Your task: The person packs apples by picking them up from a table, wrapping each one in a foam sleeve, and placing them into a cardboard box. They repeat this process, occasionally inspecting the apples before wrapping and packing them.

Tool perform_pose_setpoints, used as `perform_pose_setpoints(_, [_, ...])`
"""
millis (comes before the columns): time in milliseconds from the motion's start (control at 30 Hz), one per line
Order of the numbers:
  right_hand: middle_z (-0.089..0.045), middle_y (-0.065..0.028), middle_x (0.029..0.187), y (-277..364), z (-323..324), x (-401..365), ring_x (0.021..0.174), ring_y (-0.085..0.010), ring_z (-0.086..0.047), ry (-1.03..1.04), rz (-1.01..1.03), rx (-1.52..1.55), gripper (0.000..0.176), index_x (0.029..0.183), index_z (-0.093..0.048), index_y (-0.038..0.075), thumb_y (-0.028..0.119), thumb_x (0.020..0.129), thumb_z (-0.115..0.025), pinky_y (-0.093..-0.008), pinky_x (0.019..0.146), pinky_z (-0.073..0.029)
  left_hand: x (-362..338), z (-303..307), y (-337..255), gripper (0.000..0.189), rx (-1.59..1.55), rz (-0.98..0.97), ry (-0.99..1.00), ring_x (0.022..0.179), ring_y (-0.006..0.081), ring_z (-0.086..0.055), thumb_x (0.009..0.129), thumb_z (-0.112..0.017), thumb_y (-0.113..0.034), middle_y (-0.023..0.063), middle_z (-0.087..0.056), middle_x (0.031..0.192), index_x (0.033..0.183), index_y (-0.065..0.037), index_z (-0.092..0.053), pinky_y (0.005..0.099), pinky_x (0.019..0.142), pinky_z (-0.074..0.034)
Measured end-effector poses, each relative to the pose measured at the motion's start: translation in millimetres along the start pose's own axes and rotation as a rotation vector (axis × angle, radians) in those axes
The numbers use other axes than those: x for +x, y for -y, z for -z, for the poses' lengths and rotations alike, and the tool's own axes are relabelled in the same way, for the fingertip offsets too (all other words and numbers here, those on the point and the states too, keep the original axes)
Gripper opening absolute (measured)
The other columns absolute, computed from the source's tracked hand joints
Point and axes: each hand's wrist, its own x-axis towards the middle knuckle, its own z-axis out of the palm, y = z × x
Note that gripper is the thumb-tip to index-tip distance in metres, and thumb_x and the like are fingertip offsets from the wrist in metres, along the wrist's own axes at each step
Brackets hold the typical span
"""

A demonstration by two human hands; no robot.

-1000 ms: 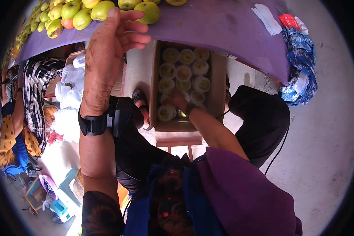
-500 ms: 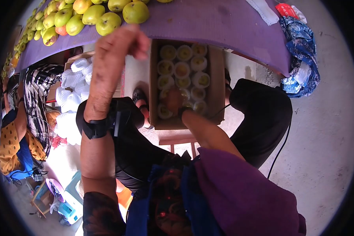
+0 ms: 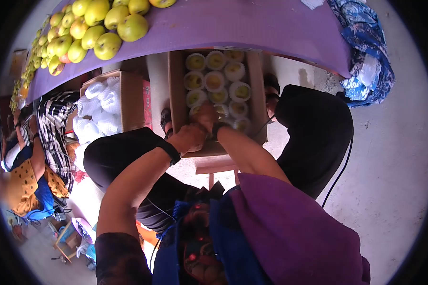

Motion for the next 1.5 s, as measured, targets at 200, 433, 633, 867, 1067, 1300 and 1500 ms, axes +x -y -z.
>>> perform_pose_setpoints(200, [-0.057,-0.0221,0.119,-8.2,3.2,7.9,0.112,-0.0346,-0.057,0.079,-0.027,0.011,0.085,0.122,-0.047,-0.001,0.040,0.055,-0.082,-0.0420,0.092,-0.047,22.7,-59.0,3.5,0.043,0.129,-0.053,-0.343,0.115,0.0345,-0.055,0.084,-0.050,-0.019,0.0217,-0.061,0.114,0.125,-0.010,-0.054,0.0442,0.096,-0.045])
perform_pose_setpoints(433, [-0.064,-0.0230,0.105,-10.0,-3.5,2.8,0.101,-0.0351,-0.063,-0.087,0.048,-0.042,0.073,0.113,-0.050,-0.004,0.032,0.057,-0.079,-0.0410,0.085,-0.051,42.0,-53.6,10.5,0.038,0.114,-0.037,-0.077,0.110,0.0329,-0.056,0.082,-0.051,-0.022,0.0182,-0.063,0.113,0.116,-0.010,-0.063,0.0428,0.098,-0.041])
perform_pose_setpoints(633, [-0.064,-0.0237,0.100,-10.2,-11.0,5.9,0.100,-0.0364,-0.062,-0.052,0.009,0.068,0.072,0.112,-0.050,-0.005,0.031,0.056,-0.078,-0.0412,0.086,-0.050,33.1,-48.6,5.0,0.031,-0.007,-0.023,0.022,0.110,0.0282,-0.058,0.082,-0.050,-0.023,0.0156,-0.067,0.105,0.099,-0.007,-0.070,0.0392,0.097,-0.041])
perform_pose_setpoints(867, [-0.058,-0.0245,0.111,2.8,-12.8,-6.3,0.105,-0.0377,-0.058,-0.085,-0.007,0.005,0.076,0.117,-0.046,-0.004,0.034,0.061,-0.080,-0.0416,0.090,-0.049,27.2,-39.4,3.5,0.032,-0.110,0.018,0.063,0.104,0.0288,-0.062,0.085,-0.050,-0.026,0.0156,-0.067,0.107,0.100,-0.005,-0.069,0.0392,0.092,-0.047])
perform_pose_setpoints(1067, [-0.052,-0.0235,0.119,-0.7,-11.4,-6.1,0.110,-0.0388,-0.055,-0.027,-0.015,-0.034,0.081,0.122,-0.042,-0.002,0.036,0.062,-0.081,-0.0426,0.092,-0.047,30.0,-55.1,5.7,0.036,-0.119,-0.028,-0.051,0.105,0.0288,-0.062,0.087,-0.050,-0.031,0.0165,-0.067,0.106,0.104,-0.005,-0.067,0.0388,0.090,-0.049])
perform_pose_setpoints(1300, [-0.062,-0.0244,0.106,-12.2,-12.2,9.4,0.099,-0.0349,-0.063,0.056,-0.016,0.150,0.079,0.114,-0.050,-0.006,0.031,0.054,-0.086,-0.0397,0.084,-0.052,33.9,-55.7,2.8,0.051,-0.235,0.123,-0.022,0.123,0.0349,-0.049,0.087,-0.052,-0.042,0.0219,-0.054,0.129,0.121,-0.005,-0.059,0.0426,0.105,-0.036])
perform_pose_setpoints(1500, [-0.063,-0.0261,0.105,-18.7,-11.4,15.0,0.098,-0.0353,-0.064,0.115,0.025,0.100,0.074,0.111,-0.053,-0.008,0.025,0.053,-0.084,-0.0400,0.082,-0.053,42.6,-66.4,10.4,0.068,-0.184,0.055,-0.033,0.134,0.0420,-0.032,0.078,-0.062,-0.048,0.0277,-0.038,0.141,0.131,-0.007,-0.051,0.0447,0.106,-0.035])
